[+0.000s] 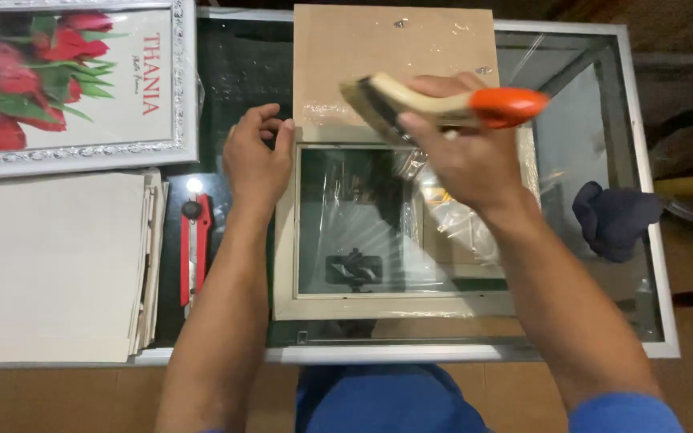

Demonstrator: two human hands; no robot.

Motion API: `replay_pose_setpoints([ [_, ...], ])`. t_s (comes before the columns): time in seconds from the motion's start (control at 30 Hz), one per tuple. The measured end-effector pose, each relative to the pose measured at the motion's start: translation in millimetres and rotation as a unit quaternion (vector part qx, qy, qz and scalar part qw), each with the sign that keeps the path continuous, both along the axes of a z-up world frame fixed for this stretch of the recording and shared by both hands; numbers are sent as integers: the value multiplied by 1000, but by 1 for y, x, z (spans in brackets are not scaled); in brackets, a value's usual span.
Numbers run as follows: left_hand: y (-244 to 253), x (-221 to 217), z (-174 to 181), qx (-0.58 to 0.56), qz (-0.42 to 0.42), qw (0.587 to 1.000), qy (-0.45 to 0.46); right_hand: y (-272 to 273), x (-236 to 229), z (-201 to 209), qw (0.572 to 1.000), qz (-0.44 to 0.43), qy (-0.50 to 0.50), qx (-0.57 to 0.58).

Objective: Removing the backing from a picture frame and cleaning the glass with a brush.

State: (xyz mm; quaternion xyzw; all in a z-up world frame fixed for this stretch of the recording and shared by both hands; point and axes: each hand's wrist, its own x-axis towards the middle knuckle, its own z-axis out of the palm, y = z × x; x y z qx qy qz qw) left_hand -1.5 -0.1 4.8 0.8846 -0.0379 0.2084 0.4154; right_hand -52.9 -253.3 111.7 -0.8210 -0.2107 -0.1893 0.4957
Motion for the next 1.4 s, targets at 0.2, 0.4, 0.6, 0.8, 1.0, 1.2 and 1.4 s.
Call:
replay_pose_setpoints([
  [0.2,1,0,-3,38,-4,999,-9,-130,-61,-12,950,-270,-105,-120],
  [0.4,0,4,-15,29,8,999,-45,-20,-47,8,932,-252,180,-187],
  [0.6,19,10,-33,-39,-22,999,-14,117,-35,-16,998,9,61,35],
  [0.8,12,4,-16,-75,-27,995,-54,11,-23,-25,985,-36,165,44],
  [1.0,5,15,-33,58,-9,998,3,-142,-81,-10,911,-352,174,-122],
  [1.2,-2,13,-39,86,21,996,-3,-10,-76,-3,910,-311,137,-238],
  [1.4,16,17,-44,67,-25,997,-5,106,-67,-6,993,34,113,14],
])
